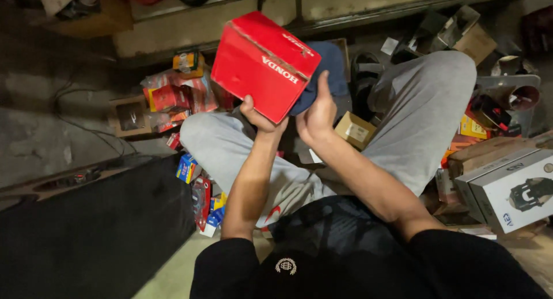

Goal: Wiping a red Honda parts box with a blue cloth.

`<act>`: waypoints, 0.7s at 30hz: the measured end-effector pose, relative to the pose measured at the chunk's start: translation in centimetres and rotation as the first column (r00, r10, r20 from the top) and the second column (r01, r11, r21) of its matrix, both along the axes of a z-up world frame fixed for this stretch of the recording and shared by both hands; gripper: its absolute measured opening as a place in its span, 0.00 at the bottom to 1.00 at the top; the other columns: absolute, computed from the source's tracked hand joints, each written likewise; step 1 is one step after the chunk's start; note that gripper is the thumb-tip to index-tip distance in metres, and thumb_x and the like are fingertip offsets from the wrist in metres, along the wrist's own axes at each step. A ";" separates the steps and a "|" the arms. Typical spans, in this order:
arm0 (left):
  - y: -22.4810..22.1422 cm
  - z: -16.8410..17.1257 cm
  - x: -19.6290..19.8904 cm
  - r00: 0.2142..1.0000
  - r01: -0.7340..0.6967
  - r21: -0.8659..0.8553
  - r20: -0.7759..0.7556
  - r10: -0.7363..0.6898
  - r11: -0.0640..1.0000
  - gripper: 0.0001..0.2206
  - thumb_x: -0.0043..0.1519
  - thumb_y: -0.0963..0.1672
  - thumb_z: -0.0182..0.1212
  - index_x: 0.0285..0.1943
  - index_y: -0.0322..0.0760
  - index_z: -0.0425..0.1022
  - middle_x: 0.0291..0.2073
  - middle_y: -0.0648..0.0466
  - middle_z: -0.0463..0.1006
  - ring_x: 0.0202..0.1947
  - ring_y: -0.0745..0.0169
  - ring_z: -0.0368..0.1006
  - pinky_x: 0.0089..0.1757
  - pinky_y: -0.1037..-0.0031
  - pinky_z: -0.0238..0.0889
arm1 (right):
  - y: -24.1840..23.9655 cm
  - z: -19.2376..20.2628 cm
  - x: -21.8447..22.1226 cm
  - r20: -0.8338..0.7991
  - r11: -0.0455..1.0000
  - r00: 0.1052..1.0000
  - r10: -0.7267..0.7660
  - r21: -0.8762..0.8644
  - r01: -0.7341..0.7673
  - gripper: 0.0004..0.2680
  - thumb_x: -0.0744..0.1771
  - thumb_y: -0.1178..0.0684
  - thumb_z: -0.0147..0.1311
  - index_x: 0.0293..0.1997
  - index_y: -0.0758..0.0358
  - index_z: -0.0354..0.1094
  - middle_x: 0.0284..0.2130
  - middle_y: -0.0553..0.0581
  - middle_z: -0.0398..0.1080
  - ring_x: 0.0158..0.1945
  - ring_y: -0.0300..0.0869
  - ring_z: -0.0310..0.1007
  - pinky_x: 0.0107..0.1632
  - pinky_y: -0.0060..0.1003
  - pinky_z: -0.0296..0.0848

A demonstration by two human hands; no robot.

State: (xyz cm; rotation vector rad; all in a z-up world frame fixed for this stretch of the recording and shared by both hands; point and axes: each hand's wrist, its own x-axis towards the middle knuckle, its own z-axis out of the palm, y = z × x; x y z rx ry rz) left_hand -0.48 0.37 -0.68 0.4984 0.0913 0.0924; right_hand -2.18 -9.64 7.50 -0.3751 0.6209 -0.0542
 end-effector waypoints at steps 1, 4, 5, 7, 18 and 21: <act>-0.1 0.0 0.1 1.000 0.005 -0.003 0.001 -0.005 1.000 0.38 0.61 0.56 0.55 0.77 0.33 0.55 0.67 0.44 0.68 0.65 0.44 0.67 0.63 0.54 0.62 | 0.1 -0.4 -0.1 0.001 1.000 1.000 -0.005 -0.003 0.005 0.20 0.70 0.38 0.47 0.58 0.67 0.66 0.54 0.60 0.73 0.57 0.49 0.74 0.63 0.49 0.70; 0.5 -0.7 0.0 0.997 -0.072 0.023 0.009 0.072 0.997 0.38 0.61 0.56 0.55 0.77 0.32 0.55 0.67 0.43 0.68 0.65 0.44 0.67 0.63 0.54 0.62 | 0.8 -1.8 -0.7 -0.058 0.991 0.989 0.133 0.006 -0.133 0.17 0.70 0.40 0.47 0.57 0.64 0.67 0.51 0.57 0.74 0.53 0.46 0.75 0.60 0.46 0.72; 0.7 -1.3 0.2 0.997 -0.072 -0.004 0.013 0.072 0.997 0.38 0.61 0.56 0.56 0.77 0.32 0.55 0.67 0.43 0.68 0.66 0.44 0.67 0.64 0.54 0.62 | 0.8 -2.6 -0.9 -0.089 0.987 0.983 0.163 0.013 -0.162 0.15 0.70 0.44 0.49 0.57 0.64 0.68 0.51 0.57 0.75 0.53 0.46 0.76 0.59 0.46 0.73; 1.4 -3.0 0.8 0.996 -0.080 -0.032 0.023 0.081 0.996 0.38 0.60 0.55 0.56 0.77 0.32 0.55 0.67 0.43 0.68 0.66 0.44 0.66 0.64 0.54 0.61 | 0.1 -3.9 -0.7 -0.114 0.980 0.973 0.201 0.019 -0.200 0.13 0.70 0.47 0.50 0.57 0.64 0.68 0.50 0.56 0.76 0.53 0.46 0.77 0.59 0.45 0.75; 3.1 -4.4 3.5 0.988 -0.017 -0.159 0.147 0.041 0.987 0.38 0.60 0.54 0.61 0.77 0.34 0.56 0.70 0.45 0.66 0.69 0.40 0.65 0.66 0.49 0.59 | -10.7 -2.5 1.9 -0.184 0.926 0.907 0.378 0.105 -0.364 0.13 0.71 0.42 0.55 0.55 0.57 0.69 0.49 0.55 0.76 0.52 0.49 0.76 0.55 0.48 0.80; 3.6 -2.1 4.6 0.943 -0.329 -0.115 0.022 0.333 0.938 0.35 0.64 0.55 0.57 0.77 0.35 0.56 0.68 0.45 0.66 0.67 0.42 0.64 0.64 0.50 0.59 | -12.8 -2.9 4.4 -0.030 0.942 0.947 0.320 0.117 -0.314 0.17 0.70 0.39 0.51 0.58 0.61 0.69 0.51 0.57 0.77 0.55 0.51 0.77 0.57 0.51 0.80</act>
